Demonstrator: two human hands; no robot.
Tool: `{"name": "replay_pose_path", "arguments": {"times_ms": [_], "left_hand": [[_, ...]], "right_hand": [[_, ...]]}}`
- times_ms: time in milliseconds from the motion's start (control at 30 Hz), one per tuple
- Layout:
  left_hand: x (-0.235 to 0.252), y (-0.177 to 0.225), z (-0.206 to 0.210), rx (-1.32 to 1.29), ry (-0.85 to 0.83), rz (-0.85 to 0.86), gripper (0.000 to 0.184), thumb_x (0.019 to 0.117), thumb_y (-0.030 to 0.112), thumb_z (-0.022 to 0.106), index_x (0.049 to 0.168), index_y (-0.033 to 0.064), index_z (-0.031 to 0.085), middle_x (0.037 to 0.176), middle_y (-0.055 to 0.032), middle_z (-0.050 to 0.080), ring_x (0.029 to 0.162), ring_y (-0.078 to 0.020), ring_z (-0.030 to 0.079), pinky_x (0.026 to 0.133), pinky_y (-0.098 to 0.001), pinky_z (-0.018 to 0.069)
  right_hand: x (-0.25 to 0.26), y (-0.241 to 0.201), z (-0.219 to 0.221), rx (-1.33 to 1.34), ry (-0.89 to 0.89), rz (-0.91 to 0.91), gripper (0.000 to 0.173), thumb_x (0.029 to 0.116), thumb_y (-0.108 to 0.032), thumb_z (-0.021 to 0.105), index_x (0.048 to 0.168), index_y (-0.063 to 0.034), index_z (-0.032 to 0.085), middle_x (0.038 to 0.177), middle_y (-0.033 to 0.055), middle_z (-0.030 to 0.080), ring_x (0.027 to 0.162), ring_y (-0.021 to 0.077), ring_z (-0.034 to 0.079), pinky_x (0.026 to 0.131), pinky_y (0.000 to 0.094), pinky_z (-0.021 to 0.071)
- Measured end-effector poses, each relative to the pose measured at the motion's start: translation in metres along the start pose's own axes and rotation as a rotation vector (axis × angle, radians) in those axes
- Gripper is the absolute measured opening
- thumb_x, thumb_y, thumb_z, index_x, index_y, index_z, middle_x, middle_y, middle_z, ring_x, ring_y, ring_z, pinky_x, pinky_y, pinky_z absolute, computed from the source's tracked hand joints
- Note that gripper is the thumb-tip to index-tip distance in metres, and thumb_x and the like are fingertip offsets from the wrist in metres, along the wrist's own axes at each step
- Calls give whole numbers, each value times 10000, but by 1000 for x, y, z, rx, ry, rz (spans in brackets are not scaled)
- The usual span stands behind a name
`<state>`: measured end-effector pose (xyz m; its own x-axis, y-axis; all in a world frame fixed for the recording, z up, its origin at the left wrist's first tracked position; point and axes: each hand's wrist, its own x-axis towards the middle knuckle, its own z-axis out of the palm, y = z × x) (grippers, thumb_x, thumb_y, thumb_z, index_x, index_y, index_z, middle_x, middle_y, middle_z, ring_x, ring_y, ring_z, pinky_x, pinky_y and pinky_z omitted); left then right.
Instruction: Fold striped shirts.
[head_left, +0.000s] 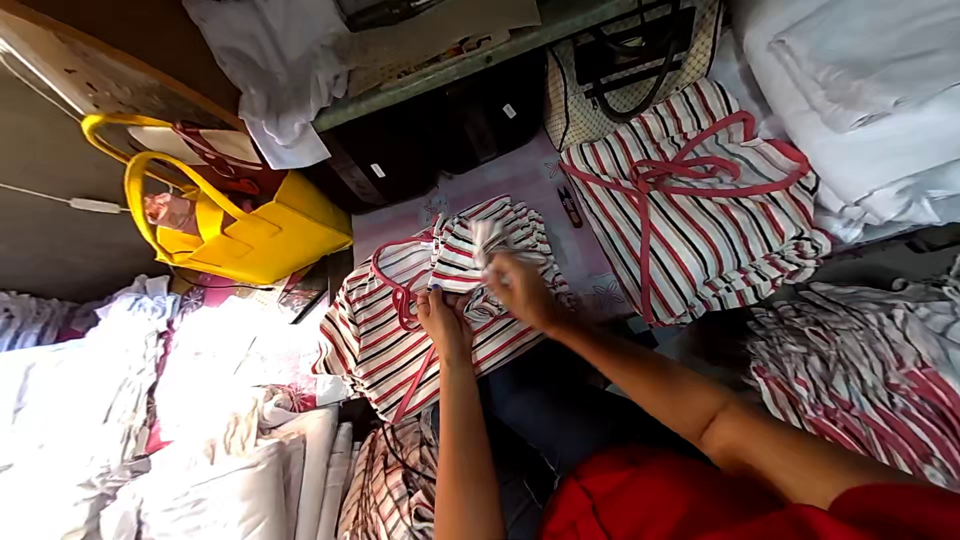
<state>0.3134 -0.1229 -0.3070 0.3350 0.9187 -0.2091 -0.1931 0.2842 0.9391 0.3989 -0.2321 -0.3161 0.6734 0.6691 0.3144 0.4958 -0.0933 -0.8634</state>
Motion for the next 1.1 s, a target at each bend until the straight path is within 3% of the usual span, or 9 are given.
{"name": "replay_pose_path", "arguments": {"times_ms": [200,300,400,500,600,700,767,967,1100], "left_hand": [[5,-3,-5,471,-112,68,554,896,17,726,1354,-86,434,1050,-184,632,880,-178,659,792,-356,568],[6,-5,-3,487,-51,117,307,939,9,675,1198,-80,536,894,-117,638,744,-125,656,691,-303,567],[6,-4,-4,397,-30,105,225,976,3,630,1183,-57,564,883,-94,666,736,-114,680,679,-298,589],[6,-7,-5,344,-17,99,195,973,-22,618,1161,-50,576,871,-92,671,730,-122,685,671,-303,592],[7,-9,-10,315,-24,120,233,956,-37,632,1174,-50,550,877,-89,690,744,-113,693,682,-301,594],[6,-8,-15,353,-67,187,343,938,-48,649,1248,-65,504,905,-78,710,785,-80,701,719,-277,593],[3,-8,-16,368,-77,210,432,929,-54,656,1321,-69,475,901,-67,713,780,-63,698,711,-263,589],[0,-3,-21,334,-45,302,505,925,-82,624,1389,-102,425,1050,-134,694,906,-64,689,823,-247,580],[1,0,-22,324,-100,358,487,929,-78,599,1387,-102,438,1033,-95,692,897,-29,678,826,-221,570]], "right_hand": [[-27,-5,37,-186,-351,-279,218,971,-38,589,1116,19,743,1302,236,649,1259,394,595,1081,505,470],[-12,-20,-10,100,-505,-159,183,980,-22,587,1036,55,743,1175,212,703,1145,313,661,1013,425,511],[4,-14,-43,59,-253,-111,185,957,25,611,1063,-6,759,1171,138,719,1104,256,686,969,434,551],[18,15,-49,-169,-175,-33,449,853,22,760,1289,-52,685,1340,181,629,1209,375,618,996,550,527],[25,29,-53,-122,-360,108,526,951,-153,731,1443,-58,574,1370,216,613,1233,384,613,1035,577,489],[27,22,-59,-109,-454,117,572,972,-354,713,1446,-72,564,1353,188,626,1215,348,621,1028,574,485],[32,19,-56,-165,-487,130,375,993,-241,685,1306,-35,670,1228,209,690,1144,392,656,980,612,495],[118,39,-68,555,162,512,160,986,-94,642,1082,31,674,981,129,676,871,184,645,813,396,554],[142,34,-53,735,269,496,134,977,-54,638,1096,2,661,967,90,676,831,141,637,756,339,550]]}}
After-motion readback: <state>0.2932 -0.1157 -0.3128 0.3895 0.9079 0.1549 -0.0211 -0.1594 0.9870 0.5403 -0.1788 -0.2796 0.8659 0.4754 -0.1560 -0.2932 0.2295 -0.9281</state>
